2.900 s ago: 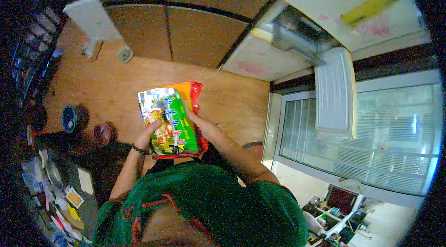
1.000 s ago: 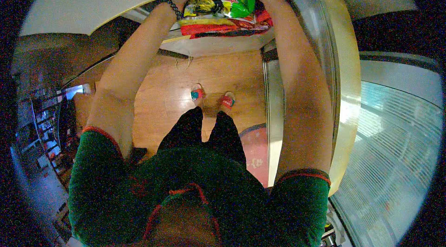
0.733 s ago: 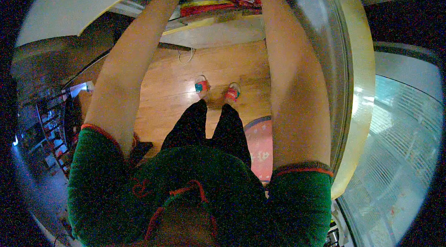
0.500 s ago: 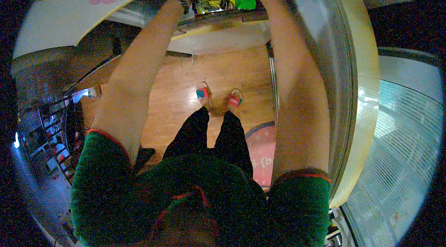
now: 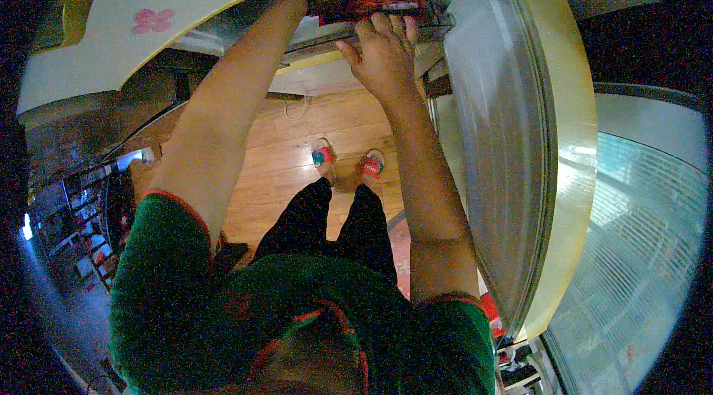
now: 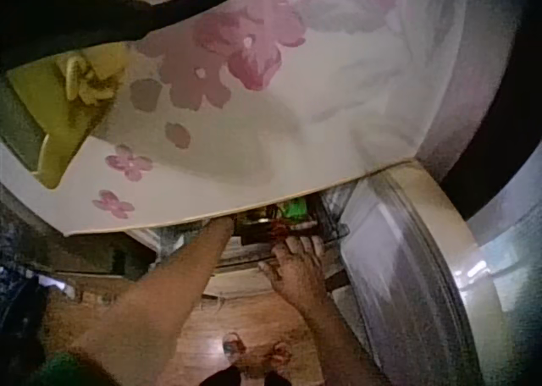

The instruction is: The person cleans a transparent plastic drawer and the exterior of a refrigerator using a cloth. They then organize several packages of food items, including noodles and frozen goods, by placing them into the refrigerator's freezer compartment.

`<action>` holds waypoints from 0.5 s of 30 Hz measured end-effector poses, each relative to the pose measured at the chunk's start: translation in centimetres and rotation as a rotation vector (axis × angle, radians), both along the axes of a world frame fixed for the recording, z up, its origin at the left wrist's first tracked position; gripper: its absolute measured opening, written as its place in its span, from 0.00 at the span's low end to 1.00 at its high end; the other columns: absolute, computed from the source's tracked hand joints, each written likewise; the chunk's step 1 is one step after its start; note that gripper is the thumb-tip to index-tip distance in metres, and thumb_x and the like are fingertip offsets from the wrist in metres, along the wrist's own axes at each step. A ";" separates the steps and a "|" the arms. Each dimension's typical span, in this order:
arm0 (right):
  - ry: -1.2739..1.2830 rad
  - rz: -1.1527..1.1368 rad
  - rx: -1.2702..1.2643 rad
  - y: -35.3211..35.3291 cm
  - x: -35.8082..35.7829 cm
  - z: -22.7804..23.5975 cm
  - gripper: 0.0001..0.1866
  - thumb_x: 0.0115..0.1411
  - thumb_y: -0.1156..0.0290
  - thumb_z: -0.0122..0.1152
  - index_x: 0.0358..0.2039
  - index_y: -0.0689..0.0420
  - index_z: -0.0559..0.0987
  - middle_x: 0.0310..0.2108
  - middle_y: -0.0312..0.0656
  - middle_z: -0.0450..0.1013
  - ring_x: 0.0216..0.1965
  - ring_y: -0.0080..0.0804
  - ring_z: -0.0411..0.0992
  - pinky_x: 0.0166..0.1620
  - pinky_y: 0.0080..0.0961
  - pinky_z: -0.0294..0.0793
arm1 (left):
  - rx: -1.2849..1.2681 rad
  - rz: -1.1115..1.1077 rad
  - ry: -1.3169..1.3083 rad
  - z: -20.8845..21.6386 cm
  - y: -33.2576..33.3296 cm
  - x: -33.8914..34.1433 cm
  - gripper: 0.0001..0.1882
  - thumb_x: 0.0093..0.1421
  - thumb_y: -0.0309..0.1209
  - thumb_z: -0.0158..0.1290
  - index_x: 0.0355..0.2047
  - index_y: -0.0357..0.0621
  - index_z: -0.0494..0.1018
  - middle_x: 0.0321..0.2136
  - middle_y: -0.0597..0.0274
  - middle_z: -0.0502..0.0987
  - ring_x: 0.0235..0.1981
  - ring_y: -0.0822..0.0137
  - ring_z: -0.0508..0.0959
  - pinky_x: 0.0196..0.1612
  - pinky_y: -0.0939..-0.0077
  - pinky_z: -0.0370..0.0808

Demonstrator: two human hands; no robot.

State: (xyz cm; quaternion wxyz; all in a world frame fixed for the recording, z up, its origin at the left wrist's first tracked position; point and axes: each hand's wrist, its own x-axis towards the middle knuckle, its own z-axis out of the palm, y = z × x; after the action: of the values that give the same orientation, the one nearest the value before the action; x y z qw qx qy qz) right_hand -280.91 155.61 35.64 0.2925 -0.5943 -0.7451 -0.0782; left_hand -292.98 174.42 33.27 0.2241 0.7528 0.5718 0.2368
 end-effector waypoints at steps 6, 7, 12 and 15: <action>0.001 0.040 -0.022 -0.1 0.3 0.2 0.18 0.47 0.57 0.62 0.34 0.54 0.76 0.35 0.41 0.68 0.42 0.42 0.65 0.52 0.41 0.54 | -0.082 -0.019 -0.213 -1.0 1.5 -1.1 0.35 0.53 0.52 0.52 0.56 0.47 0.60 0.56 0.54 0.62 0.57 0.56 0.62 0.59 0.66 0.58; 0.011 0.044 -0.013 0.0 0.3 0.0 0.18 0.47 0.57 0.62 0.35 0.54 0.76 0.36 0.41 0.68 0.42 0.42 0.65 0.53 0.41 0.54 | -0.155 -0.061 -0.359 -1.3 1.3 -1.9 0.35 0.53 0.52 0.52 0.56 0.46 0.60 0.56 0.53 0.62 0.57 0.56 0.62 0.59 0.66 0.58; 0.008 0.044 -0.032 0.0 1.3 -0.5 0.19 0.47 0.58 0.62 0.38 0.53 0.75 0.38 0.41 0.68 0.45 0.41 0.63 0.53 0.43 0.54 | -0.225 -0.187 -0.428 -4.2 -0.3 -3.5 0.35 0.54 0.53 0.50 0.57 0.46 0.59 0.56 0.52 0.61 0.57 0.55 0.61 0.59 0.65 0.58; -0.021 0.044 -0.056 0.1 0.6 0.0 0.20 0.46 0.58 0.62 0.39 0.53 0.74 0.39 0.40 0.68 0.46 0.41 0.63 0.53 0.43 0.54 | 0.032 -0.055 0.123 -6.4 1.3 -2.9 0.34 0.55 0.53 0.49 0.58 0.51 0.58 0.57 0.55 0.61 0.59 0.56 0.59 0.59 0.61 0.57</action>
State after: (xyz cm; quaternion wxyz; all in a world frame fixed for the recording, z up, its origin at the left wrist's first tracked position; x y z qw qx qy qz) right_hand -280.29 155.73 35.62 0.2695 -0.5849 -0.7629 -0.0570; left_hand -295.91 175.74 26.91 0.1827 0.7850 0.5596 0.1928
